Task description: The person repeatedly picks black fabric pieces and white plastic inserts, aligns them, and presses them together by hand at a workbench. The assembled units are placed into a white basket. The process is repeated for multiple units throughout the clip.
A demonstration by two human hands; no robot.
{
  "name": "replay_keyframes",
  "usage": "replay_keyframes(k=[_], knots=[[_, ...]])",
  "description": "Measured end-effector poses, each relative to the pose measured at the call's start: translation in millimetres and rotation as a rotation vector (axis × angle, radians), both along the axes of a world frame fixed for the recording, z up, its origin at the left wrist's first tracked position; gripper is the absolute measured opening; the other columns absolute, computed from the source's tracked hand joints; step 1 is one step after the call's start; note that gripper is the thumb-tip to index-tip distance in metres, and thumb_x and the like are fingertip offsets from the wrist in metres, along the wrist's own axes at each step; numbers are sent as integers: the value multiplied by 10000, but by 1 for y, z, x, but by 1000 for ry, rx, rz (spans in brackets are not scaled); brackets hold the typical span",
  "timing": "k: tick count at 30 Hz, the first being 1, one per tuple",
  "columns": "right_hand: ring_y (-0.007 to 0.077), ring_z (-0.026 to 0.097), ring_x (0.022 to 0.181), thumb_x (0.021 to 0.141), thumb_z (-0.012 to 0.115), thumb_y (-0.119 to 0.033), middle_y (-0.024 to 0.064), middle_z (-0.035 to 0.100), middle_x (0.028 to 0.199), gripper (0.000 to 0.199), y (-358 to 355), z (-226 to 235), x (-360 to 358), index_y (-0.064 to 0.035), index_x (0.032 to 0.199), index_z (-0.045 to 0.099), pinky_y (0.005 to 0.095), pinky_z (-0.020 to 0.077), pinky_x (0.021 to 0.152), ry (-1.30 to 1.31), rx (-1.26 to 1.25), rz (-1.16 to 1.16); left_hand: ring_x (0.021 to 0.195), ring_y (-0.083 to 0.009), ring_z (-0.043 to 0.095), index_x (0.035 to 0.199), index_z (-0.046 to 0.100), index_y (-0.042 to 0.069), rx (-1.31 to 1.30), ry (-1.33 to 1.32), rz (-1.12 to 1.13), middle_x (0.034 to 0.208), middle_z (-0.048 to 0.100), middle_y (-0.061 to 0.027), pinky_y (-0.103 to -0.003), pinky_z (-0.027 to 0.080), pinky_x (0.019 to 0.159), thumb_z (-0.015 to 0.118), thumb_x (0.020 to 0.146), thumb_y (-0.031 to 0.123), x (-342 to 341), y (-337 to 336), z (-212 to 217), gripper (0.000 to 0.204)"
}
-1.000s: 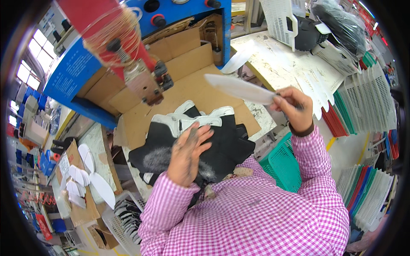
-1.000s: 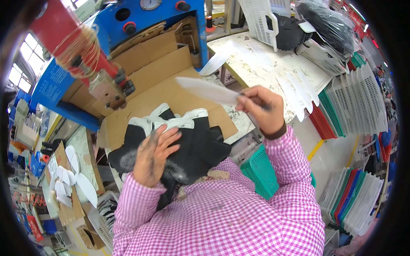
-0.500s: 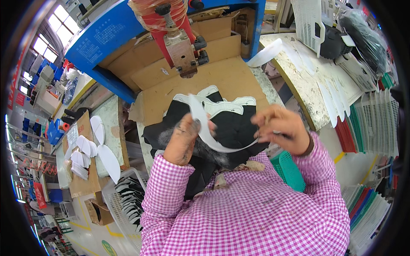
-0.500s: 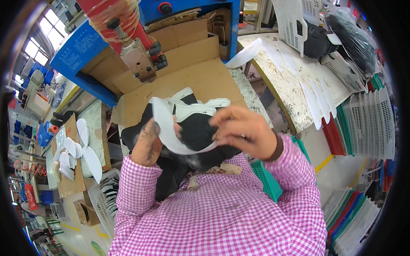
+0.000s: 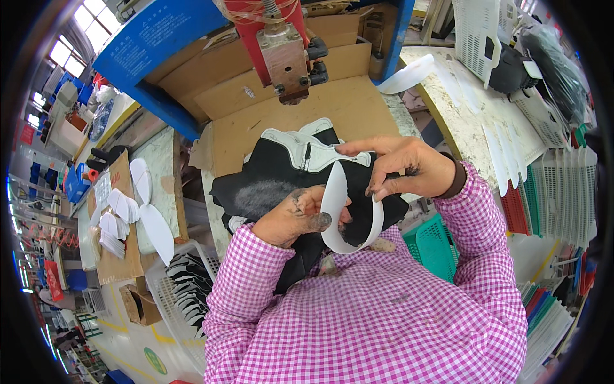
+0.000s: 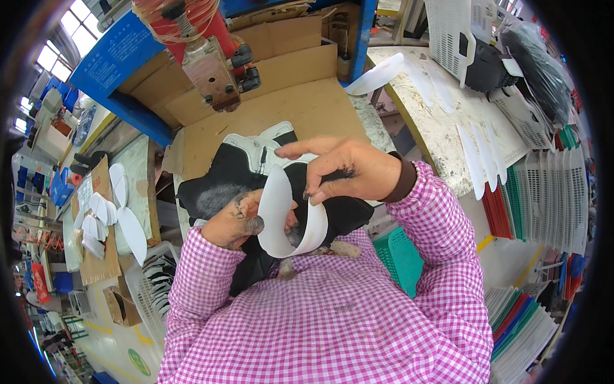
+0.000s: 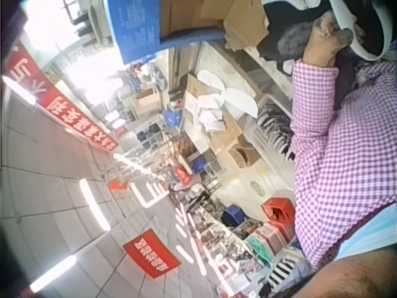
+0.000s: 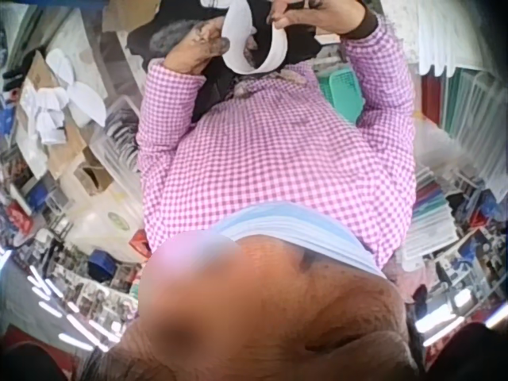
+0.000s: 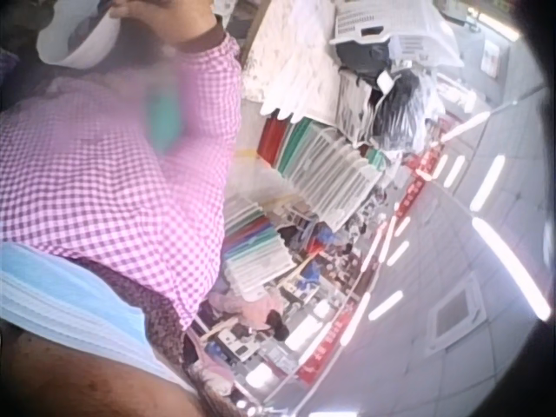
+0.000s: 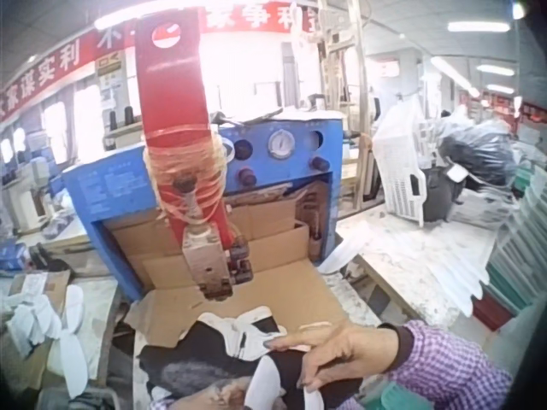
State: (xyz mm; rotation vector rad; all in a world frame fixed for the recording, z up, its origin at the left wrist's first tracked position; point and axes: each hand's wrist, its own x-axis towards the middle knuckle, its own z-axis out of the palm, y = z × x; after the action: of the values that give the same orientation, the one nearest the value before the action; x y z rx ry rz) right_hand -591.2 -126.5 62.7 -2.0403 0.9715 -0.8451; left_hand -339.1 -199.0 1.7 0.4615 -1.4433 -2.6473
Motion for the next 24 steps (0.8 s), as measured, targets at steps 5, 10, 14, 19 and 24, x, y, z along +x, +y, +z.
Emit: replay_keyframes(k=[5,10,14,19,24], knots=[[251,593,961,724,736,-55,121,606,1063,96,3,-9,5,-40,793,670,332,474,828,-122,12,-18,999,-208,595,1190,521,0,-8,25,-43,1035,635,-119,-333,450,906,695,804,195,-1,2,-1,466],[204,589,811,732,726,-34,82,585,895,100,20,-9,20,-24,805,657,310,479,714,-116,-25,-105,987,-214,608,1255,457,-19,22,62,-41,1061,634,-146,-317,454,902,667,833,169,4,5,-1,508],[198,600,800,737,699,12,86,589,890,84,42,-3,35,-11,803,651,284,489,683,-144,-97,-196,983,-230,619,1402,245,-31,-75,-7,117,1061,638,-174,-320,455,903,674,847,281,15,4,1,767],[197,629,855,720,624,131,119,590,958,155,49,-6,21,10,811,658,279,512,726,-154,-232,-417,918,-250,642,1268,423,-43,-304,-118,672,1049,636,-207,-352,514,817,529,903,446,61,10,8,619],[201,651,840,718,624,161,133,578,989,195,42,-30,9,35,868,636,273,526,742,-68,-273,-456,867,-273,657,1104,556,-74,57,-205,856,1002,645,-202,-361,551,772,516,941,211,95,50,-12,331]])
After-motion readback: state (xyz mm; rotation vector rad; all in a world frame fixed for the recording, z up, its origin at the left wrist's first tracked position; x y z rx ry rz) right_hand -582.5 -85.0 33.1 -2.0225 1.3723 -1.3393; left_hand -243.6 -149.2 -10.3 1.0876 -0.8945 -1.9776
